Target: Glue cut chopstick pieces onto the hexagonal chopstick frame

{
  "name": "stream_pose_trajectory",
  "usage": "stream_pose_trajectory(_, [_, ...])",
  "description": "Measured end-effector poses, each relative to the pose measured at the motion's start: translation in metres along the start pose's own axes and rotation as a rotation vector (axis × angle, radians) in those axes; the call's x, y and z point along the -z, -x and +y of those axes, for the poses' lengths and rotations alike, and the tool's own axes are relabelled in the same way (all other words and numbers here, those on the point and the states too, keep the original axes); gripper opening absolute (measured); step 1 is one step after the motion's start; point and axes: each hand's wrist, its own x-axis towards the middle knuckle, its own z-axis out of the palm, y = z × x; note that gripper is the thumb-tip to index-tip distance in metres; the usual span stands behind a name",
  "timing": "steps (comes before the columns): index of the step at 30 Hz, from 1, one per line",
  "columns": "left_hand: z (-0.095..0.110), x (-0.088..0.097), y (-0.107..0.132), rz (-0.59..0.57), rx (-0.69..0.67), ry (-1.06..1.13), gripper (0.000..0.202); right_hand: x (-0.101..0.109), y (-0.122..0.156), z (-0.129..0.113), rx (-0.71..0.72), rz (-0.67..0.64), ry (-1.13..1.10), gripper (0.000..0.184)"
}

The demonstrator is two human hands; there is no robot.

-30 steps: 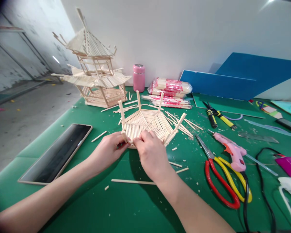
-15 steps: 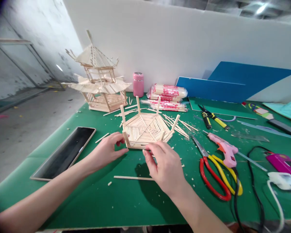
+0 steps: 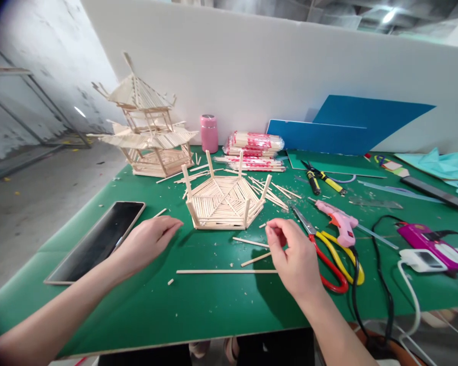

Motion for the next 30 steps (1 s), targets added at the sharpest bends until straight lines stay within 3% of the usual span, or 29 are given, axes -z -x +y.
stream_pose_trajectory(5, [0.002,-0.005,0.0,-0.093,0.013,-0.082,0.036,0.01,0.005,0.019,-0.104,0.04,0.061,0.018])
stream_pose_trajectory(7, [0.002,-0.007,-0.002,-0.072,0.03,-0.061,0.03,0.009,0.005,0.02,-0.112,0.014,0.053,0.019])
stream_pose_trajectory(11, [0.004,-0.01,-0.011,0.026,0.037,0.066,0.026,-0.004,-0.006,0.009,-0.037,-0.091,-0.004,0.023])
stream_pose_trajectory(16, [0.01,-0.011,-0.018,0.05,-0.043,0.124,0.022,-0.028,-0.024,-0.002,0.064,-0.166,0.009,0.024])
stream_pose_trajectory(30, [0.014,-0.018,-0.016,0.075,-0.072,0.011,0.025,-0.04,-0.03,0.003,0.08,-0.137,0.019,0.017])
